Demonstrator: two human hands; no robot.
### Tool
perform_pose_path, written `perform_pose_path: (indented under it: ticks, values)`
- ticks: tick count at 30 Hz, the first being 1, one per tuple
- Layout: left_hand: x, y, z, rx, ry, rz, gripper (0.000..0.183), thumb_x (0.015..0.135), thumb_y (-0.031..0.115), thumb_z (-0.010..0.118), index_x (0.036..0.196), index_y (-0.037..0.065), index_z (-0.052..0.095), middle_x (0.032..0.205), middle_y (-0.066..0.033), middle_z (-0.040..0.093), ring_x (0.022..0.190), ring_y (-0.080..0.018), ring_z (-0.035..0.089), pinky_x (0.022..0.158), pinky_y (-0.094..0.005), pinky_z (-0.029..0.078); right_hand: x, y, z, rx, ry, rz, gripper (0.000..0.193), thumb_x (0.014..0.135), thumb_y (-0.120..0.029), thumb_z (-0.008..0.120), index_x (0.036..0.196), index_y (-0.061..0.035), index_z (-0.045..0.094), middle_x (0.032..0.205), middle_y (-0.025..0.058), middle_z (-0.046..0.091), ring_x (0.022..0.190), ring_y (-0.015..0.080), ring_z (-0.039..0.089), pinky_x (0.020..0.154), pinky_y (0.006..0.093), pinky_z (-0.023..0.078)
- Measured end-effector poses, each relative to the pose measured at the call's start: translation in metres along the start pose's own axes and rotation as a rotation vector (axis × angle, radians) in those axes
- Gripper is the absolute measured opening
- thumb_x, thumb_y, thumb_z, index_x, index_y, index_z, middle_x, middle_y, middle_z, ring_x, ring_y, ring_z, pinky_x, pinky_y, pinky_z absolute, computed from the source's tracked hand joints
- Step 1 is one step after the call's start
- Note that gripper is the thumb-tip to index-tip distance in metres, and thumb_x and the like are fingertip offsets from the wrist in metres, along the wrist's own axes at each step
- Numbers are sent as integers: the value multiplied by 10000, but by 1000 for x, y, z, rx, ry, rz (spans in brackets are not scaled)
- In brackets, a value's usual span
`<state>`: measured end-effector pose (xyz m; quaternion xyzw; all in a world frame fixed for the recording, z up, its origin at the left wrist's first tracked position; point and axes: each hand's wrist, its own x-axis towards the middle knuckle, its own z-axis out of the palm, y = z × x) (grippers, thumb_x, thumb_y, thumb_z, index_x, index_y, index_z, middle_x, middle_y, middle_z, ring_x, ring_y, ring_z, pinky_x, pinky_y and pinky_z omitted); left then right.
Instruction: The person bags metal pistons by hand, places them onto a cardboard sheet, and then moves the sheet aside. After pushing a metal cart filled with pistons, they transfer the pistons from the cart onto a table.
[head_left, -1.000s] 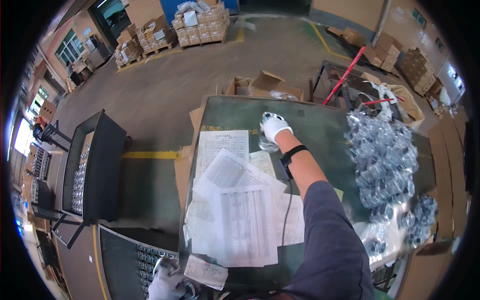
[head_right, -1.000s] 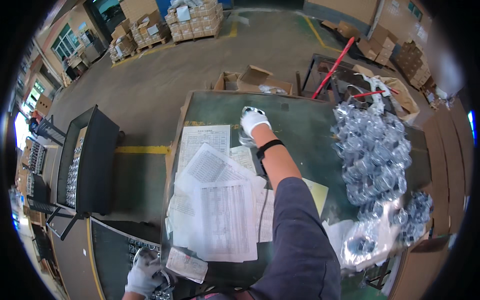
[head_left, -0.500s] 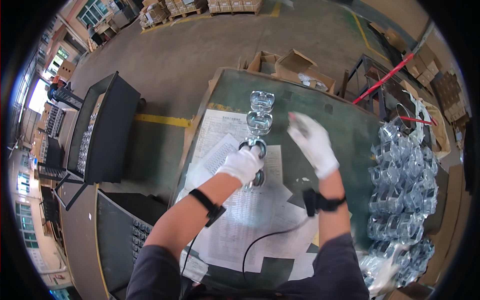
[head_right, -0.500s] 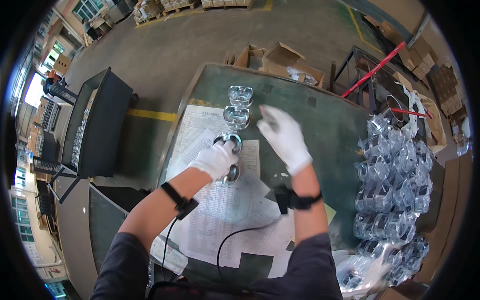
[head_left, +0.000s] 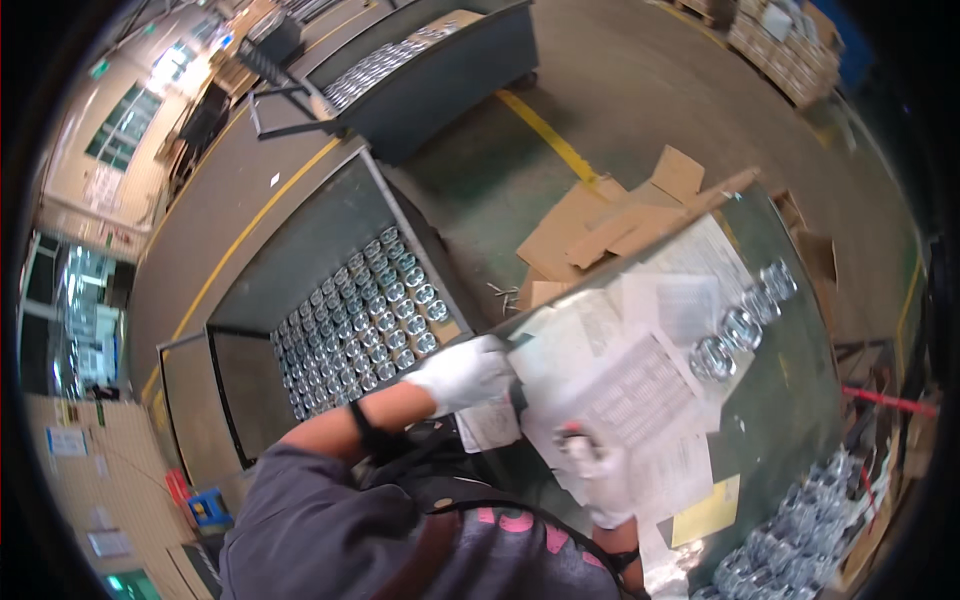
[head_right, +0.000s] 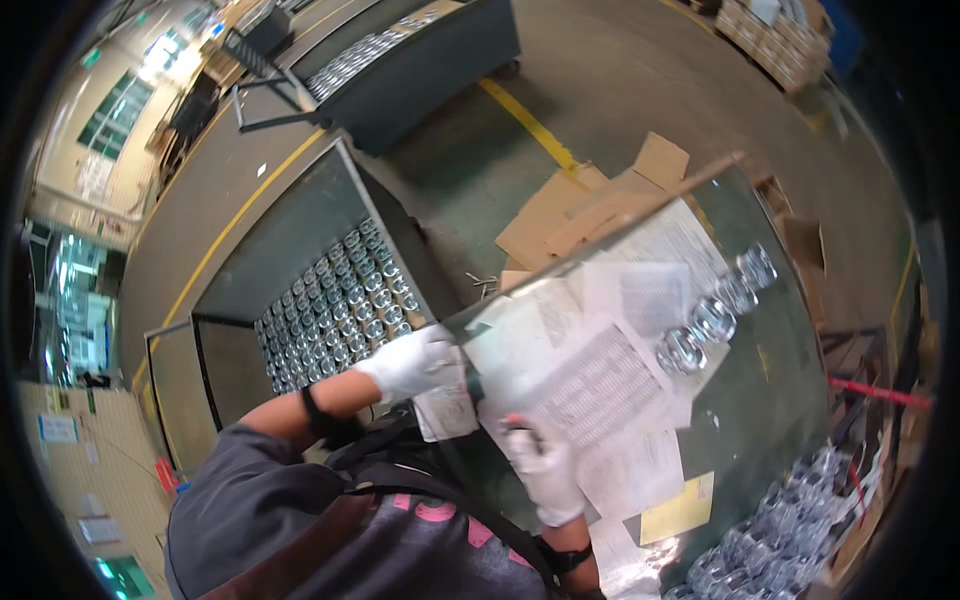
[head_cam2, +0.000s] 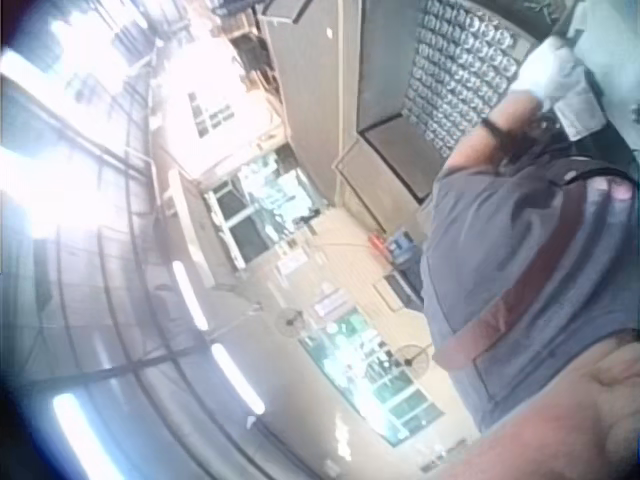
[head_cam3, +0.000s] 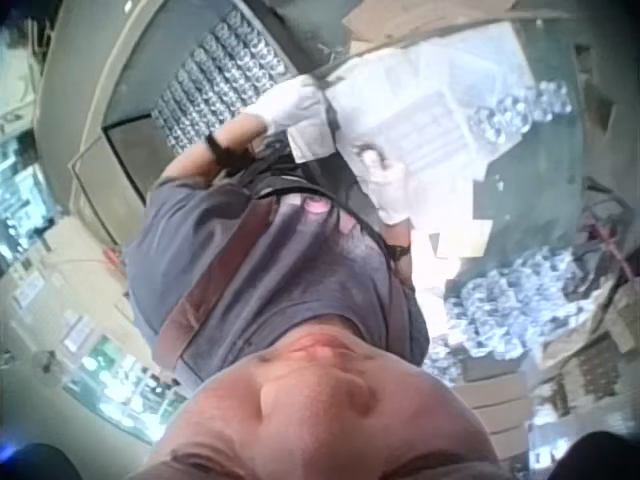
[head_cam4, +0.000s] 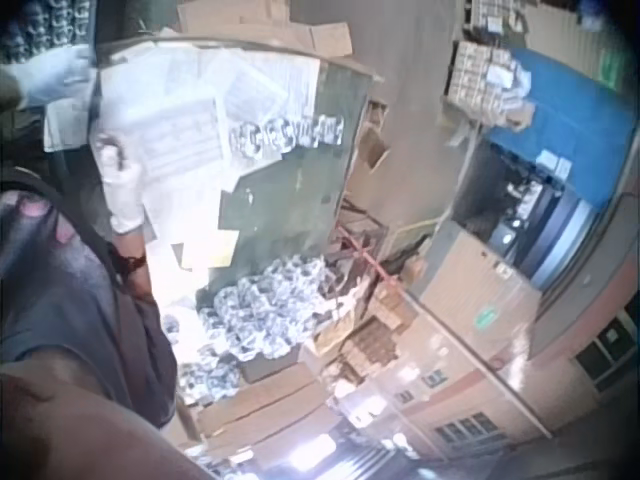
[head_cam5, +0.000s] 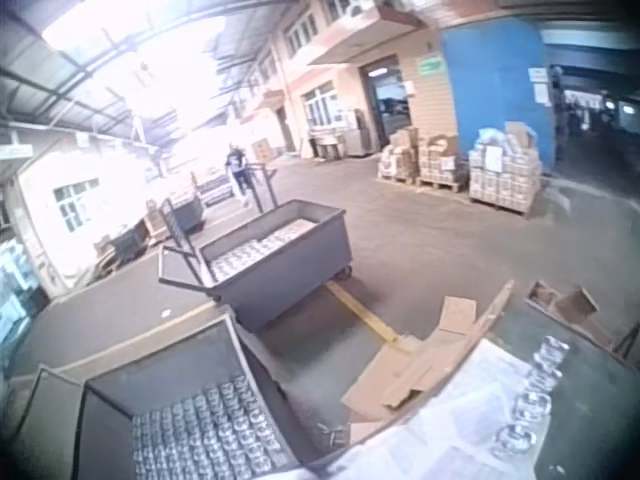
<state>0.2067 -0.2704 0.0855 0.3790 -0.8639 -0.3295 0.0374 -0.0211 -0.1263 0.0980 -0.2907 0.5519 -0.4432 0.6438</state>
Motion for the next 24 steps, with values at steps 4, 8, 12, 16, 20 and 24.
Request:
perform_pose_path:
  ticks: [4,8,12,16,20,24]
  values:
    - [-199,-90,-31,264,-393,-882,417,856,446,506,1044,111,666,986,-234,636,961,-372,620,831,-432,495,56,5,123,-548,-502,-246,261,864,-170,533,1032,5,630,933,170,664,813,286,654,741,353,509]
    - [-301,-151,-51,-40,-480,-1026,469,862,458,488,1097,83,643,1076,-212,631,1009,-369,601,874,-417,480,134,13,226,-1044,-815,-494,275,839,-236,520,987,-47,655,913,189,650,871,348,621,803,435,488]
    - [-308,-240,-56,-36,-419,-988,445,865,444,488,1062,78,647,1057,-206,633,988,-385,598,864,-431,480,249,26,327,-1375,-596,-517,254,817,-234,551,979,-74,665,915,192,646,868,352,619,812,434,492]
    - [-267,-382,17,-100,-390,-911,396,819,418,547,1016,94,663,1032,-193,644,957,-362,622,839,-420,499,378,98,386,-1620,-497,11,258,813,-177,562,1026,-80,671,1051,185,639,992,347,606,857,396,484]
    - [-209,-464,96,-174,-431,-971,312,853,174,490,1088,49,653,1181,-188,596,1058,-346,598,888,-422,492,455,186,416,-1965,-548,292,280,827,-145,523,1055,-78,671,1114,164,633,1042,348,601,868,410,487]
    - [-160,-542,219,-518,-174,-1248,494,882,291,485,1334,95,451,1346,-237,445,1189,-382,496,980,-454,422,550,310,417,-2127,-711,256,314,860,-187,501,1118,-104,659,1188,229,581,1131,330,560,934,422,459]
